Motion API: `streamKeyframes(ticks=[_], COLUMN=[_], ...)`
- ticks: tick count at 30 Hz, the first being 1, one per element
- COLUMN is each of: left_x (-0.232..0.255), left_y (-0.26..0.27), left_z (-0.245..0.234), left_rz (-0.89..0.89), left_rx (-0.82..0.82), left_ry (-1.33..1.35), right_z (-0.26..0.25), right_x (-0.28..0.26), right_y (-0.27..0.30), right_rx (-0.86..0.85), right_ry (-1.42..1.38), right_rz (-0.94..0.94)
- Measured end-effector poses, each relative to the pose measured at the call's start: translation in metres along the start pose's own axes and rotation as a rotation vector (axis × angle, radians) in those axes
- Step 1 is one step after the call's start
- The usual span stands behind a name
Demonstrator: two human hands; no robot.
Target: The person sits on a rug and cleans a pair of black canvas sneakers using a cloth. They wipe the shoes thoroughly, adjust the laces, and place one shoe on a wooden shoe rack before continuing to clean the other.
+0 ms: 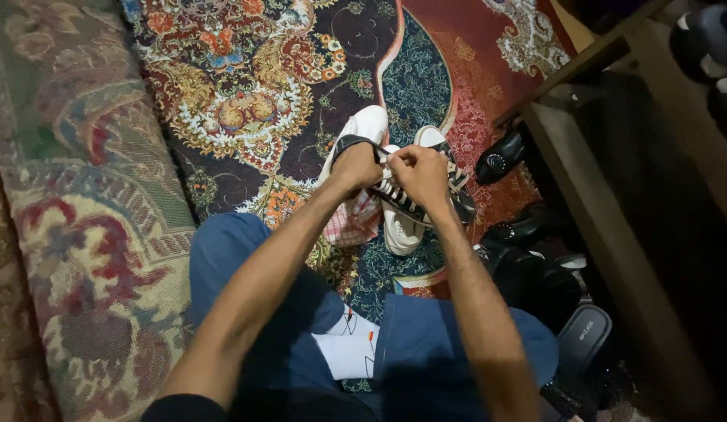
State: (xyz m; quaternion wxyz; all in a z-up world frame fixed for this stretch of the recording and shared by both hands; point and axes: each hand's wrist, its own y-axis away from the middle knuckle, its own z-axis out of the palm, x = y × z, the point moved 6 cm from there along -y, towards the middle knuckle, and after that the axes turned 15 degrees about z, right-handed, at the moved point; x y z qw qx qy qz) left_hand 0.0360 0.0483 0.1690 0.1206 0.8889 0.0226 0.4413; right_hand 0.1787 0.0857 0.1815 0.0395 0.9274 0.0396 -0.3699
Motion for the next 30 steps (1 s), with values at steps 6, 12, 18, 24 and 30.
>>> streamKeyframes(ticks=[6, 12, 18, 24, 30], left_x=[-0.021, 0.007, -0.031, -0.038, -0.053], left_y=[-0.021, 0.014, -0.008, -0.005, -0.010], left_z=[0.021, 0.007, 0.021, 0.010, 0.013], left_rz=[0.369, 0.483, 0.260, 0.332, 0.364], left_rx=[0.241, 0.402, 0.223, 0.195, 0.193], left_ry=[-0.444, -0.392, -0.009, 0.086, 0.118], right_z=[0.007, -0.007, -0.004, -0.008, -0.002], right_x=[0.018, -0.009, -0.004, -0.034, -0.038], right_y=[-0.010, 0.007, 0.008, 0.025, 0.010], right_rx=[0.056, 0.099, 0.060, -0.075, -0.074], right_ry=[0.019, -0.030, -0.074, 0.118, 0.377], right_rz=[0.012, -0.062, -0.229, -0.385, -0.197])
